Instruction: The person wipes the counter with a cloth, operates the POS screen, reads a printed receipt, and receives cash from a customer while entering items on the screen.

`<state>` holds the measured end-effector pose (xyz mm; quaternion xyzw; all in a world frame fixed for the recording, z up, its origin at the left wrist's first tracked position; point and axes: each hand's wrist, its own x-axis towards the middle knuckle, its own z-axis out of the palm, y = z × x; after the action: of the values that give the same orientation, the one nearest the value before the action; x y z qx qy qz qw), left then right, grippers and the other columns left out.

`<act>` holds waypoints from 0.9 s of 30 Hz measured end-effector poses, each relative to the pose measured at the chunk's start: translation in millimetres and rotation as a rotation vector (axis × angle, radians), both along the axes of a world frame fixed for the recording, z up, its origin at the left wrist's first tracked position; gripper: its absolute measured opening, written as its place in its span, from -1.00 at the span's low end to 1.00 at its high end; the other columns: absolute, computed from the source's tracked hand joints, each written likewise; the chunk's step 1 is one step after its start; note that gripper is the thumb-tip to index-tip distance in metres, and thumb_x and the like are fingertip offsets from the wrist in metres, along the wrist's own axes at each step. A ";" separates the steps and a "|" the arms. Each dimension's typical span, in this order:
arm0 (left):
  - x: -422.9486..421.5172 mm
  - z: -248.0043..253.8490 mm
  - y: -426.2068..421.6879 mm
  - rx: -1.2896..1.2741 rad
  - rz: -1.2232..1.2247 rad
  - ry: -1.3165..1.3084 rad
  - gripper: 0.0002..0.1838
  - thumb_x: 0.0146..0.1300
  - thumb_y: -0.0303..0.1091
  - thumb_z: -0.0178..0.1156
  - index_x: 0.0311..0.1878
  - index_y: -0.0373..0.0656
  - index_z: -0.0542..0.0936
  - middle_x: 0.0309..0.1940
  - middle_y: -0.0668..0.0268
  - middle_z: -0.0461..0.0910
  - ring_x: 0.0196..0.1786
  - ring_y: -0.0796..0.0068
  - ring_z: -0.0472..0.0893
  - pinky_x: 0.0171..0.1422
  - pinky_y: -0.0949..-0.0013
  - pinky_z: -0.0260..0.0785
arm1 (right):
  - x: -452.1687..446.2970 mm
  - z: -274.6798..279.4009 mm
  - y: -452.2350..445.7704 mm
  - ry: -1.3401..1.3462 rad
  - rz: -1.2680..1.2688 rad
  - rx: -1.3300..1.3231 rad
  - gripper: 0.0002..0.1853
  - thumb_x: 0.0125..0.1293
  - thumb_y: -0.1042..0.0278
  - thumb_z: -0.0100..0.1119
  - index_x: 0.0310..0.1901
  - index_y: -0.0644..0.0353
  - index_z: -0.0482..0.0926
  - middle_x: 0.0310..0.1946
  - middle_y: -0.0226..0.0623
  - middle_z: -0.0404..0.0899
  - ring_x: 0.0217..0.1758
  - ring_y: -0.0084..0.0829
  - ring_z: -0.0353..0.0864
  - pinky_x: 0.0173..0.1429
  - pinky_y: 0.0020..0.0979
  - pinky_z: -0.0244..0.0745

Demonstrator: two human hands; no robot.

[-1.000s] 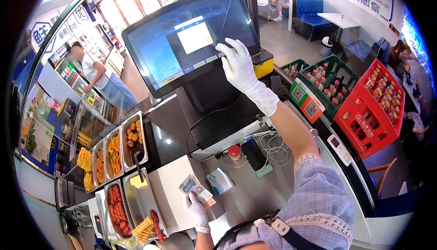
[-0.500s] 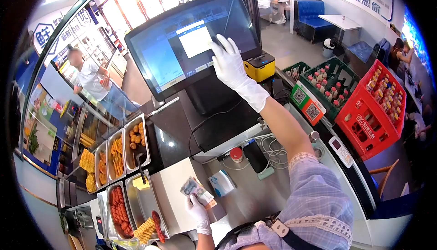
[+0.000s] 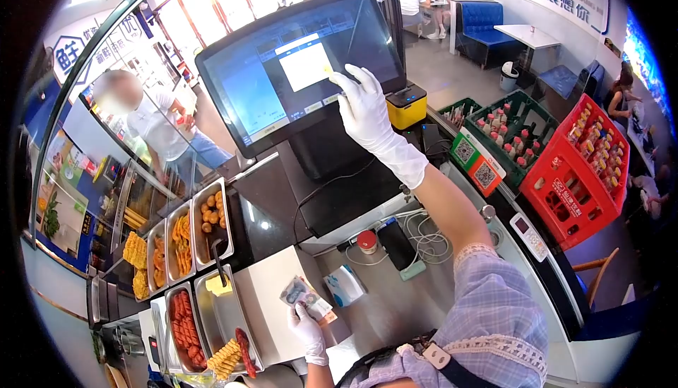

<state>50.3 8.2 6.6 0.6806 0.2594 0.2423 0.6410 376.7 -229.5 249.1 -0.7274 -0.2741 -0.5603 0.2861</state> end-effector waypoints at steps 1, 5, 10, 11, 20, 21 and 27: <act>-0.3 -1.3 0.3 -0.006 -0.002 -0.007 -0.77 0.48 -0.42 -0.02 0.02 -0.34 0.55 -0.15 0.26 0.63 -0.12 0.53 0.57 0.02 0.48 0.41 | 1.3 -1.3 -0.9 0.000 0.001 0.000 -0.53 0.17 0.57 0.13 0.17 0.16 0.47 0.14 -0.04 0.41 0.22 0.01 0.37 0.35 -0.11 0.26; -0.5 -7.3 2.2 -0.029 -0.008 -0.017 -0.77 0.48 -0.41 -0.01 0.03 -0.34 0.54 -0.14 0.25 0.63 -0.10 0.53 0.58 0.03 0.47 0.41 | 4.3 -0.4 -3.4 -0.012 -0.007 -0.015 -0.54 0.17 0.56 0.14 0.16 0.17 0.47 0.13 -0.05 0.42 0.22 0.00 0.38 0.34 -0.11 0.27; -0.8 -7.5 2.7 -0.035 -0.009 -0.010 -0.77 0.48 -0.41 0.00 0.04 -0.34 0.55 -0.14 0.25 0.63 -0.10 0.53 0.58 0.03 0.48 0.41 | 10.5 10.0 -3.9 -0.033 -0.033 -0.016 -0.54 0.18 0.61 0.12 0.16 0.22 0.46 0.08 -0.23 0.54 0.27 -0.10 0.37 0.33 -0.17 0.28; -0.4 -6.7 1.5 -0.035 -0.010 -0.010 -0.77 0.48 -0.41 0.00 0.04 -0.34 0.55 -0.14 0.25 0.63 -0.10 0.53 0.58 0.03 0.48 0.41 | 13.3 12.4 -4.0 -0.030 -0.043 -0.021 -0.54 0.18 0.61 0.11 0.16 0.23 0.46 0.08 -0.23 0.54 0.28 -0.11 0.37 0.34 -0.17 0.27; -0.5 -10.0 1.1 -0.009 0.040 -0.019 -0.79 0.47 -0.42 0.01 0.00 -0.33 0.57 -0.17 0.27 0.64 -0.13 0.53 0.58 0.01 0.48 0.42 | 30.8 33.6 7.1 -0.058 -0.048 -0.064 -0.55 0.21 0.54 0.11 0.18 0.17 0.46 0.16 -0.01 0.42 0.25 0.01 0.37 0.33 -0.11 0.28; -0.8 -11.3 1.8 -0.015 0.040 -0.015 -0.79 0.47 -0.42 0.01 -0.01 -0.33 0.57 -0.17 0.26 0.64 -0.13 0.53 0.59 0.01 0.47 0.42 | 33.1 33.0 9.5 -0.031 -0.055 -0.076 -0.55 0.21 0.53 0.10 0.18 0.16 0.46 0.15 -0.01 0.42 0.25 0.02 0.38 0.33 -0.11 0.28; -1.0 -12.2 2.7 0.028 0.046 0.005 -0.78 0.47 -0.40 0.03 -0.04 -0.34 0.58 -0.21 0.26 0.65 -0.17 0.52 0.59 -0.01 0.46 0.43 | 33.3 32.1 8.3 -0.012 -0.063 -0.029 -0.58 0.24 0.51 0.08 0.17 0.14 0.47 0.15 -0.02 0.42 0.25 0.01 0.36 0.35 -0.11 0.26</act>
<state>49.4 11.0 -5.6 0.6837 0.2732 0.2589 0.6252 409.9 -221.2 281.1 -0.7363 -0.2609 -0.5694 0.2560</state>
